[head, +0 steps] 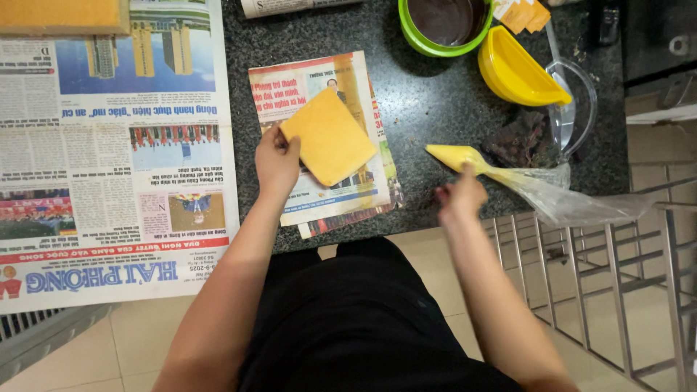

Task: The person places items on pieces of newspaper, applies a yellow substance from a piping bag to one side of an item, and سپس rolls the item into the newspaper, repeating this process for multiple items.

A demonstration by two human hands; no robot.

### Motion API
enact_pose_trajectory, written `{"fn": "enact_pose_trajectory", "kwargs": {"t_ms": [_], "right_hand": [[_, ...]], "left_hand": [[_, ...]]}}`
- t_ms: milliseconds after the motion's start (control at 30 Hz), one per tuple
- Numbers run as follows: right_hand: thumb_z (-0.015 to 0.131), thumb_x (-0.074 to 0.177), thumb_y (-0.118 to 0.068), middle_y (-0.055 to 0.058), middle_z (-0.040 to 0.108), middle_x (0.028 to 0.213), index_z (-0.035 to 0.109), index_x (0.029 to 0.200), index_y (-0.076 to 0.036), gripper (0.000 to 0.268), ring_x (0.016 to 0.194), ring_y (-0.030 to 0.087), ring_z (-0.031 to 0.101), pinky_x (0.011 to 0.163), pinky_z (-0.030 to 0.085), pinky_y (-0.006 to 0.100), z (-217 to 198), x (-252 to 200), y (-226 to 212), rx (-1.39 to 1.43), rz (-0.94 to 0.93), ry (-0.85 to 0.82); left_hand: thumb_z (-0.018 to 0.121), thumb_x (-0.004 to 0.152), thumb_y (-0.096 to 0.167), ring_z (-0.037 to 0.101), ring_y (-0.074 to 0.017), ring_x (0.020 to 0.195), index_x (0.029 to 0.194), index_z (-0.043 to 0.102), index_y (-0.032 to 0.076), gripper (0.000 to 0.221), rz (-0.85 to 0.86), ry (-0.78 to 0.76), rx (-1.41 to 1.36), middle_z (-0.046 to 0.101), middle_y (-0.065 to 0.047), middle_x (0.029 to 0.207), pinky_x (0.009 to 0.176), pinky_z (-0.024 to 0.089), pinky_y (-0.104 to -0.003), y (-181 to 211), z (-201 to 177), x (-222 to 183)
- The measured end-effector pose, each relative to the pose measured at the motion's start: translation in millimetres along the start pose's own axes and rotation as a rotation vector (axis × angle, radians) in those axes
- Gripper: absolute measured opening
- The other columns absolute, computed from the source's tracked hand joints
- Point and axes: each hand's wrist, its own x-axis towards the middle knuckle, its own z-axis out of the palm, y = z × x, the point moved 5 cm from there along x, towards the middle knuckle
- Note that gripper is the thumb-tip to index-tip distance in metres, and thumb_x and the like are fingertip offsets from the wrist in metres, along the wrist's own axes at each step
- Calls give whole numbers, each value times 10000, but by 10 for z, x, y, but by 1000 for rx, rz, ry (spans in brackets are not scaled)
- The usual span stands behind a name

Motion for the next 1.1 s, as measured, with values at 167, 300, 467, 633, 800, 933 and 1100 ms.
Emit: {"fn": "enact_pose_trajectory", "kwargs": {"t_ms": [167,300,467,633,800,933,1100], "right_hand": [[709,878,-546,51,470,1376,521,1354,-239,596,1225,265,426,803,492,396,-190,504,-222,132,259,122],[620,886,-577,35,518,1456,506,1355,-279,567,1323,262,436,888,386,467,-117,719,-249,109,321,59],[514,1008,-375,179,617,1374,459,1416,-3,555,1312,369,632,1050,574,534,-49,239,-496,449,-271,-201],[482,978,-451,212,660,1255,497,1303,-37,527,1209,348,668,1061,546,576,42,-758,-1042,742,-379,-509],[605,1032,-399,183,691,1272,652,1167,-142,294,1207,331,665,1066,536,490,615,-1489,-1336,983,-170,-788],[642,945,-352,65,727,1123,627,914,-205,150,1121,299,692,1069,543,623,1228,-1776,-979,799,-18,-750],[547,1003,-512,59,550,657,391,636,-138,547,739,282,660,981,570,607,1730,-1793,-621,684,-281,-451]], "left_hand": [[710,919,163,740,-211,909,1276,626,-53,425,-27,10,154,752,-125,1013,793,553,-317,112,-85,-31],[684,962,195,668,-283,989,1387,518,-57,522,-3,0,323,636,-194,1175,860,539,-353,286,-182,-112],[577,950,41,493,-347,1386,1501,461,-2,565,288,-145,705,464,-194,1500,1174,403,-441,424,-323,-113],[624,808,38,298,-373,1493,1535,283,-68,810,479,-366,877,325,-264,1594,1219,246,-464,397,-364,-53],[776,767,152,343,-353,1464,1519,276,-39,923,440,-453,889,368,-239,1555,1179,265,-487,488,-438,-10],[882,693,182,384,-360,1436,1538,276,-9,1058,429,-501,930,390,-225,1546,1152,347,-460,556,-436,50],[909,661,150,392,-366,1426,1540,296,32,1079,393,-490,931,377,-218,1559,1095,420,-436,539,-397,69]]}}
